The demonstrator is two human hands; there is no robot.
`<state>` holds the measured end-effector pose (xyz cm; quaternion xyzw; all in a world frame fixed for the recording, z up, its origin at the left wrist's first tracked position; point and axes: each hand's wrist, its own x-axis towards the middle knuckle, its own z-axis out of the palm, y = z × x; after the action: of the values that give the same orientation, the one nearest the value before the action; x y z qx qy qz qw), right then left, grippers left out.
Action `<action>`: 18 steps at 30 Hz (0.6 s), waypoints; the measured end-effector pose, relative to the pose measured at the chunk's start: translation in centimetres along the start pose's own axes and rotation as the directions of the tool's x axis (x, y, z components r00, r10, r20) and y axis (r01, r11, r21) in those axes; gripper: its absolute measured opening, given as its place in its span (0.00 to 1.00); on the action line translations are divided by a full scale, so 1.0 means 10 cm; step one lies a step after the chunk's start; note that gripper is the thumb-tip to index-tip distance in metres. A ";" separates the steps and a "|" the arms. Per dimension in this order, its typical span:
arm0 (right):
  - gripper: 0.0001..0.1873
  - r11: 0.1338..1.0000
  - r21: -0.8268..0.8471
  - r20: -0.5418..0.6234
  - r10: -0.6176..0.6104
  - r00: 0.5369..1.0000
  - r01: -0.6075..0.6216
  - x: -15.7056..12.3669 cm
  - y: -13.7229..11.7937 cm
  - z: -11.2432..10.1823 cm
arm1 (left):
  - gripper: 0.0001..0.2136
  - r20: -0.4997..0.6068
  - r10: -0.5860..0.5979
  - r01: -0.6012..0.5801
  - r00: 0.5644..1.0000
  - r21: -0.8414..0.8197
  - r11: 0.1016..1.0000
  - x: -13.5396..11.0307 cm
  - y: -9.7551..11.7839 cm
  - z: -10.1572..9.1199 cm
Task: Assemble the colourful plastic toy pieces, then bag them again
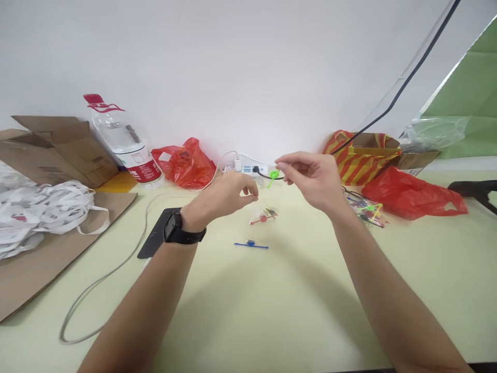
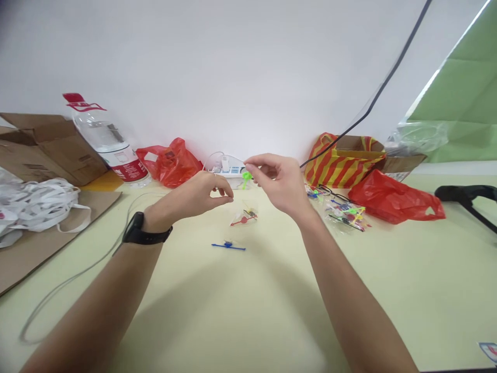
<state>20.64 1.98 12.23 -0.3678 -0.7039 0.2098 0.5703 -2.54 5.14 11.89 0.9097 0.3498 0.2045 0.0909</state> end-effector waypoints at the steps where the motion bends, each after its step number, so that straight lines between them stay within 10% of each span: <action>1: 0.15 0.999 -0.024 0.018 0.024 1.000 -0.023 0.00 0.03 0.03 | 0.07 0.002 -0.001 0.001 1.000 0.001 1.000 0.00 0.01 0.00; 11: 0.08 0.956 -0.252 0.197 0.204 0.959 -0.152 -0.10 0.29 0.39 | 0.09 0.006 -0.011 0.011 1.000 -0.008 1.000 -0.01 0.06 -0.02; 18: 0.11 0.883 -0.464 0.210 0.182 0.961 -0.066 -0.11 -0.03 0.25 | 0.08 0.006 -0.015 0.016 1.000 -0.040 0.999 -0.01 0.04 -0.02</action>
<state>18.23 1.23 11.07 -0.5060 -0.7736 0.1204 0.3619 -2.42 4.73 12.13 0.9056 0.3524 0.2080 0.1115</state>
